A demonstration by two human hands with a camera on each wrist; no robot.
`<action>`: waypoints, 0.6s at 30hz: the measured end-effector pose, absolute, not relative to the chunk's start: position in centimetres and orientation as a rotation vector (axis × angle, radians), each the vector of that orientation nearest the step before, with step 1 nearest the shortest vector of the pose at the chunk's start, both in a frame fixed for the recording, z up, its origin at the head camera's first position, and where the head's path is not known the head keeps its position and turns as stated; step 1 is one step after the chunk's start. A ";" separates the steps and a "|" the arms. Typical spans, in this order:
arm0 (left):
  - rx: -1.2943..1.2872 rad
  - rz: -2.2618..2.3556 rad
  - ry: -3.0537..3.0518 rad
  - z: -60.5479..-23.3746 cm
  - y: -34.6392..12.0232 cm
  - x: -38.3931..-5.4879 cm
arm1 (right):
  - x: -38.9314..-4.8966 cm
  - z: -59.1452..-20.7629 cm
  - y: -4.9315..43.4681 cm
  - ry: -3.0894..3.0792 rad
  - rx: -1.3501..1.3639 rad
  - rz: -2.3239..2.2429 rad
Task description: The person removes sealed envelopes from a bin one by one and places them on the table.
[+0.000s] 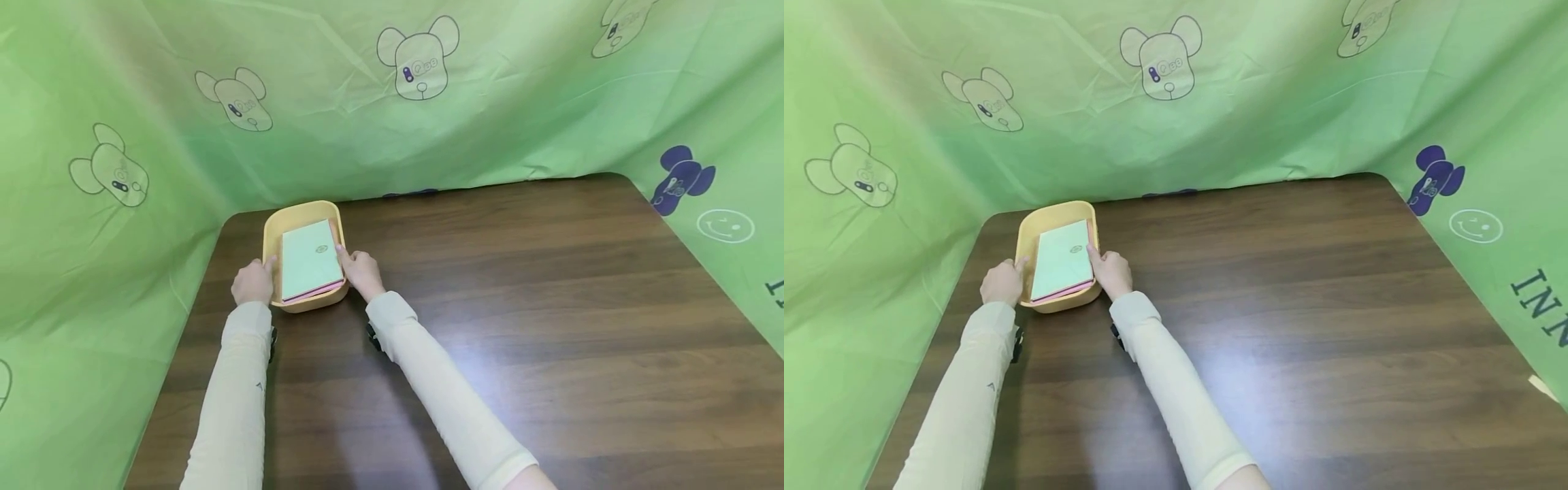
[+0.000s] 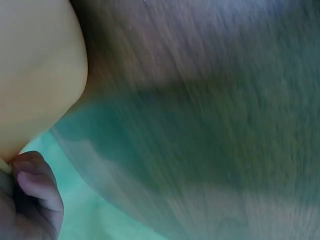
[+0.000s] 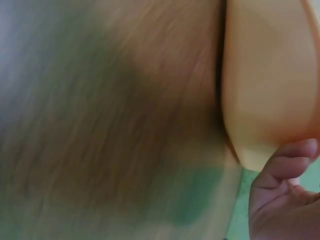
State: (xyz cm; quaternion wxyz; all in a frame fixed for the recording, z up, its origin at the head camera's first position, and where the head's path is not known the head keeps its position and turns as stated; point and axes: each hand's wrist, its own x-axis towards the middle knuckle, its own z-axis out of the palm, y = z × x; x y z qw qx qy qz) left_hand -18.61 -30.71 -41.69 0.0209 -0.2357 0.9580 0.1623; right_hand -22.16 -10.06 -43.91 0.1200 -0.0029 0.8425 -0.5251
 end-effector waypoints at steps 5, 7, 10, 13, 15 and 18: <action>-0.702 0.506 2.986 -41.8 -30.3 -18.9 | -22.5 -44.1 -9.8 2.596 -0.106 -1.417; -0.686 0.507 2.984 -41.8 -30.2 -19.1 | -22.6 -44.0 -9.8 2.656 -0.136 -1.329; -0.656 0.502 2.977 -41.7 -30.2 -19.3 | -22.8 -43.7 -9.9 2.701 -0.145 -1.192; -0.638 0.489 2.977 -41.7 -30.2 -19.4 | -22.9 -43.3 -9.8 2.700 -0.140 -1.102; -0.625 0.468 2.976 -41.7 -30.1 -19.5 | -23.0 -43.1 -9.6 2.682 -0.142 -1.057; -0.586 0.405 2.966 -41.6 -29.7 -19.5 | -23.2 -42.5 -9.0 2.613 -0.134 -1.020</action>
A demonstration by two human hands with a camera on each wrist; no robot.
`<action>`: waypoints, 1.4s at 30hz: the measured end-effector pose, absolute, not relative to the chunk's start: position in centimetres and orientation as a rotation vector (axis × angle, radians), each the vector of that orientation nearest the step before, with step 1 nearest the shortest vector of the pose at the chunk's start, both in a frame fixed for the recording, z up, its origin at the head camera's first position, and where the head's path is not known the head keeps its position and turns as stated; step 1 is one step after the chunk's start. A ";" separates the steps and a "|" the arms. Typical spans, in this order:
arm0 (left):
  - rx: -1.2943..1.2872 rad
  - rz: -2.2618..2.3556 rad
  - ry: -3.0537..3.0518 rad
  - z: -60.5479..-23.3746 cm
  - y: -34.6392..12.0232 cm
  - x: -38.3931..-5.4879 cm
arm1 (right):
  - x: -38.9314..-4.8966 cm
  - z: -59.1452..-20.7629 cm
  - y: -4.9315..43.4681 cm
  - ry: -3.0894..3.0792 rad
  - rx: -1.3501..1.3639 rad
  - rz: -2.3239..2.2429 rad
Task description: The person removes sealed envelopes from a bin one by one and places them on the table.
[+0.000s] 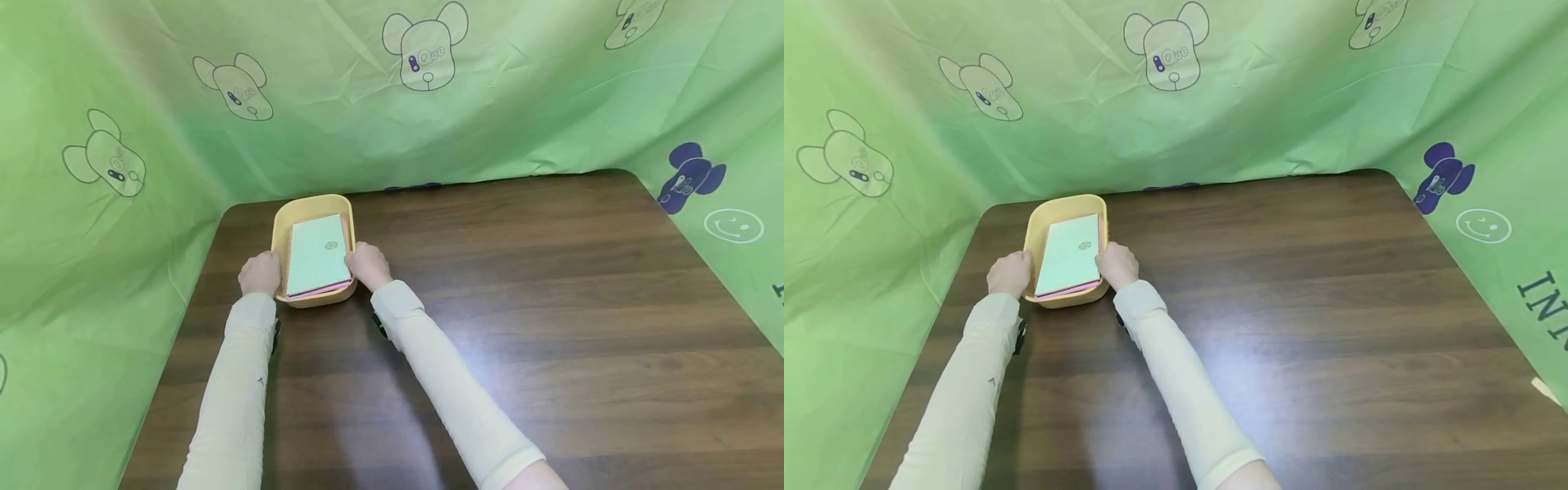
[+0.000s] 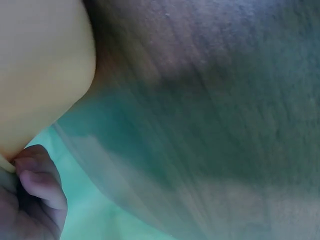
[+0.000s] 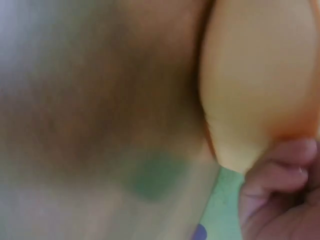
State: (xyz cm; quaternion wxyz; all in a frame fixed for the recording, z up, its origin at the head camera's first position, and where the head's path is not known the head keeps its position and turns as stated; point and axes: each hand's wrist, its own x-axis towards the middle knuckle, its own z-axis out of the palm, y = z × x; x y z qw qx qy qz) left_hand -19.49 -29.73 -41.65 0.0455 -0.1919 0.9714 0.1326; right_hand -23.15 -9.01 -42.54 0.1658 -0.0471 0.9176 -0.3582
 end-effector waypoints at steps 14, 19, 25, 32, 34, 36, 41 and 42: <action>-0.335 0.161 2.971 -41.0 -25.3 -18.6 | -22.1 -42.4 -4.2 2.560 -0.179 -0.989; -0.279 0.052 3.054 -41.5 -23.0 -18.2 | -21.4 -42.4 -2.4 2.591 -0.167 -0.951; -0.224 0.003 3.102 -41.9 -19.9 -17.8 | -20.7 -42.3 1.0 2.569 -0.173 -0.972; -0.240 0.072 3.144 -42.6 -16.5 -17.7 | -19.9 -42.7 4.4 2.549 -0.148 -1.006; -0.256 0.092 3.170 -42.8 -15.5 -17.7 | -19.8 -42.8 5.2 2.546 -0.144 -1.009; -0.249 0.098 3.188 -42.9 -14.5 -17.7 | -19.8 -42.9 6.2 2.541 -0.138 -1.008; -0.199 0.177 3.183 -42.8 -11.8 -18.1 | -19.9 -42.8 8.9 2.543 -0.128 -0.980; -0.187 0.197 3.172 -42.8 -11.4 -18.1 | -20.0 -42.8 9.5 2.540 -0.125 -0.981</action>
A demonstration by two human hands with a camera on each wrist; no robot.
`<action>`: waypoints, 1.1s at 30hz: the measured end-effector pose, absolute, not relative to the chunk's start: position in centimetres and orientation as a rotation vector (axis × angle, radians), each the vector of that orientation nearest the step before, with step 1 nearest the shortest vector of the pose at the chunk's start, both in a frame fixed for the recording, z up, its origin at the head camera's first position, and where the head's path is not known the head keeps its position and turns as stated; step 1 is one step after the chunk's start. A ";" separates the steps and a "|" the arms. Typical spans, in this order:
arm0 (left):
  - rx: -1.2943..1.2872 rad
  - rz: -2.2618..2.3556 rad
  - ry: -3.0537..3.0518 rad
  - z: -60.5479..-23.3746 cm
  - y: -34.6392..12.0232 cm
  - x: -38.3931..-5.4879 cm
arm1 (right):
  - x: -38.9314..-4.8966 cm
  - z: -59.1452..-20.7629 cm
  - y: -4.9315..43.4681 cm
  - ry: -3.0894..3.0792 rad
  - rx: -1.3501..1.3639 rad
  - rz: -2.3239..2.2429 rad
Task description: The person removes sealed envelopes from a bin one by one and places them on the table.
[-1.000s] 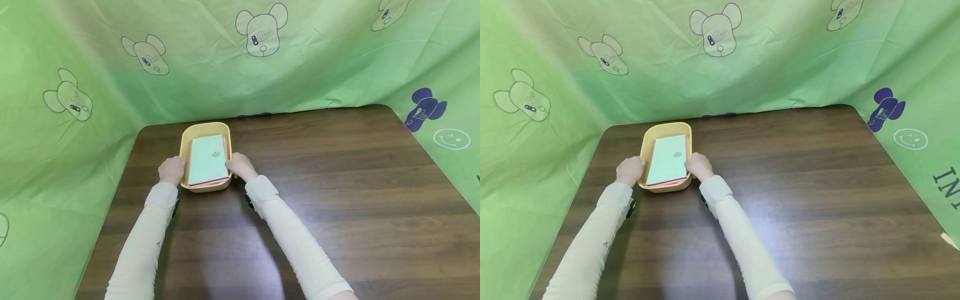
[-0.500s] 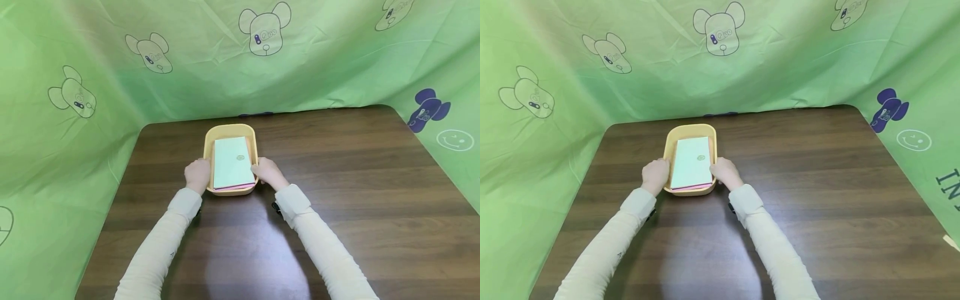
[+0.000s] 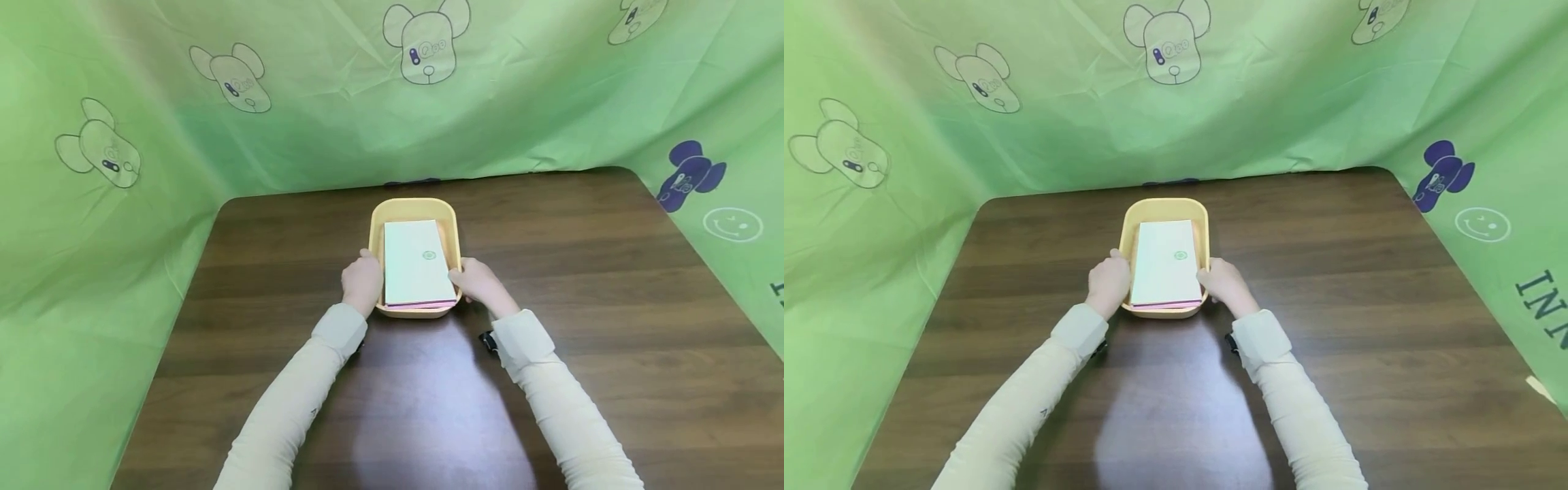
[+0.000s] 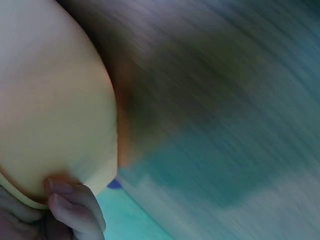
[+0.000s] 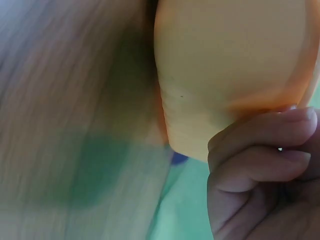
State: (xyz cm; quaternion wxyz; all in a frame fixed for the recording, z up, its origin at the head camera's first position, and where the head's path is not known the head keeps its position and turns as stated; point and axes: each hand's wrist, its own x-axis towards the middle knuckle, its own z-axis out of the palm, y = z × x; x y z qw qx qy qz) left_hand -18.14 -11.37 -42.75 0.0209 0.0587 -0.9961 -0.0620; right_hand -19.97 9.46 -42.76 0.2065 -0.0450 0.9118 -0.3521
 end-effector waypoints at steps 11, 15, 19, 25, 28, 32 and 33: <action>0.288 -0.403 -3.164 -42.5 -8.4 -18.5 | -20.1 -42.6 12.4 2.544 -0.147 -0.971; 0.318 -0.525 -3.195 -42.4 -8.0 -18.6 | -20.2 -42.4 12.8 2.548 -0.140 -0.945; 0.319 -0.550 -3.233 -42.3 -7.8 -18.9 | -20.4 -42.3 13.2 2.546 -0.150 -0.933; 0.307 -0.707 -3.267 -42.1 -7.7 -19.8 | -20.5 -42.1 13.5 2.562 -0.147 -0.900; 0.352 -0.974 -3.169 -42.4 -8.0 -20.5 | -20.5 -42.2 13.4 2.564 -0.153 -0.898; 0.346 -1.203 -2.994 -43.3 -8.2 -21.1 | -20.4 -42.3 13.3 2.559 -0.144 -0.900; 0.339 -1.242 -2.960 -43.5 -8.3 -21.1 | -20.4 -42.3 13.3 2.560 -0.140 -0.900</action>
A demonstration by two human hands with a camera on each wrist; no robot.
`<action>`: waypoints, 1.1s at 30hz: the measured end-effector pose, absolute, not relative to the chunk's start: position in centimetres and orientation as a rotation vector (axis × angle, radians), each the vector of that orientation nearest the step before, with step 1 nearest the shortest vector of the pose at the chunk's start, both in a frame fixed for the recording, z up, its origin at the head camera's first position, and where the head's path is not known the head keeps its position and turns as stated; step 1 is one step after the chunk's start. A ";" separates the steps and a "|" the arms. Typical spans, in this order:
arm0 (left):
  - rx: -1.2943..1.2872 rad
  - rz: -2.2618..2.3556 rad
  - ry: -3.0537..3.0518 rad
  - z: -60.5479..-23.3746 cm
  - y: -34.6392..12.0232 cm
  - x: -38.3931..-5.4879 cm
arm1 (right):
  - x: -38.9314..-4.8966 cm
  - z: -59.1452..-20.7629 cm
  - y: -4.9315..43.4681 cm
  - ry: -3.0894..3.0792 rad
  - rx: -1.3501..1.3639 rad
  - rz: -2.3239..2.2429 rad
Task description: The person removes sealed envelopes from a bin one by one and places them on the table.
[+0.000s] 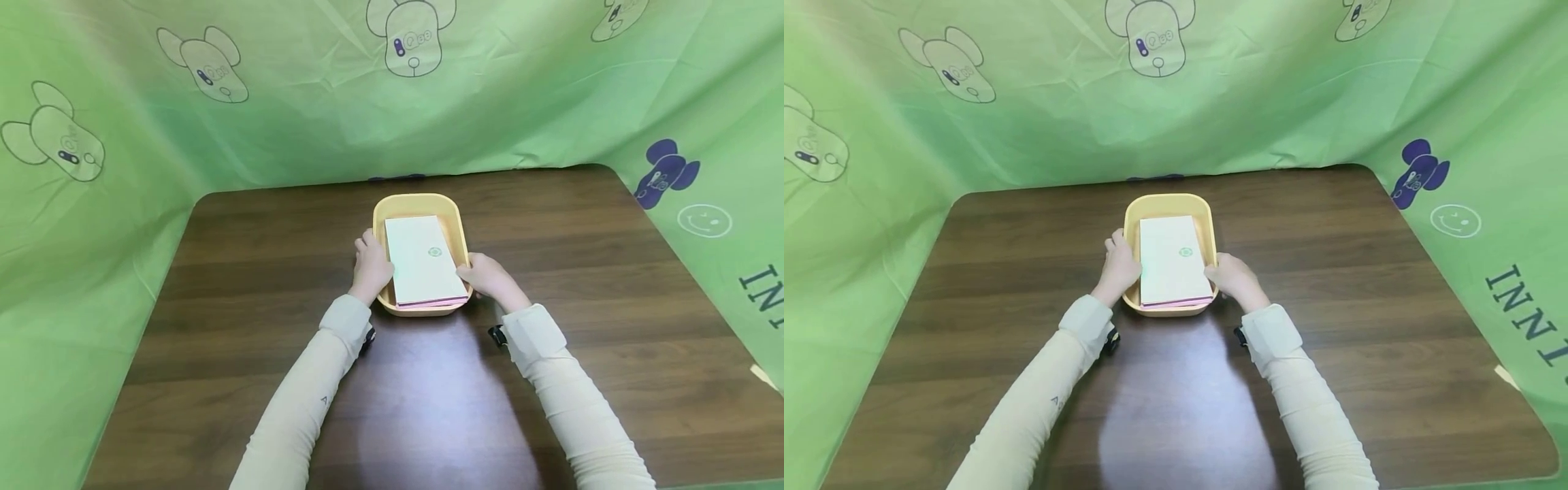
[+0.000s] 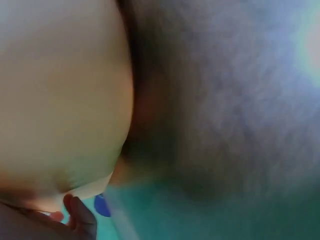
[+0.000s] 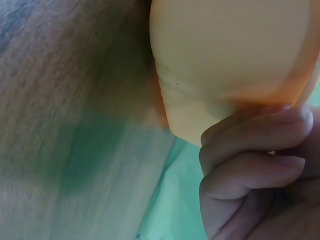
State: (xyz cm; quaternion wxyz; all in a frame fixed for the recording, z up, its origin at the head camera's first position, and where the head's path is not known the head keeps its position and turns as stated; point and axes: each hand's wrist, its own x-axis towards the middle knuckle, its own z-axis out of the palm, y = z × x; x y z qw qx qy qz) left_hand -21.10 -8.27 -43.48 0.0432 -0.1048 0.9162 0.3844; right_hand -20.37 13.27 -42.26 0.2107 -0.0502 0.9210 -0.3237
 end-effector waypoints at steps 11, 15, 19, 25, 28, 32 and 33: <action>-0.321 1.394 2.665 -43.9 -8.6 -21.4 | -19.4 -41.8 12.6 2.723 0.036 -0.776; -0.315 1.387 2.669 -44.0 -8.6 -21.4 | -18.5 -41.5 12.1 2.871 0.141 -0.753; -0.310 1.366 2.679 -43.9 -8.5 -21.4 | -17.0 -41.0 11.4 3.032 0.096 -0.807; -0.326 1.325 2.681 -43.5 -8.5 -21.3 | -14.8 -40.3 10.4 3.085 -0.074 -0.675; -0.337 1.310 2.677 -43.5 -8.4 -21.3 | -14.4 -39.9 10.0 3.050 -0.104 -0.592; -0.352 1.304 2.669 -43.4 -8.4 -21.3 | -14.2 -39.8 9.5 3.005 -0.104 -0.479; -0.357 1.303 2.667 -43.4 -8.4 -21.3 | -14.2 -39.8 9.4 2.998 -0.096 -0.460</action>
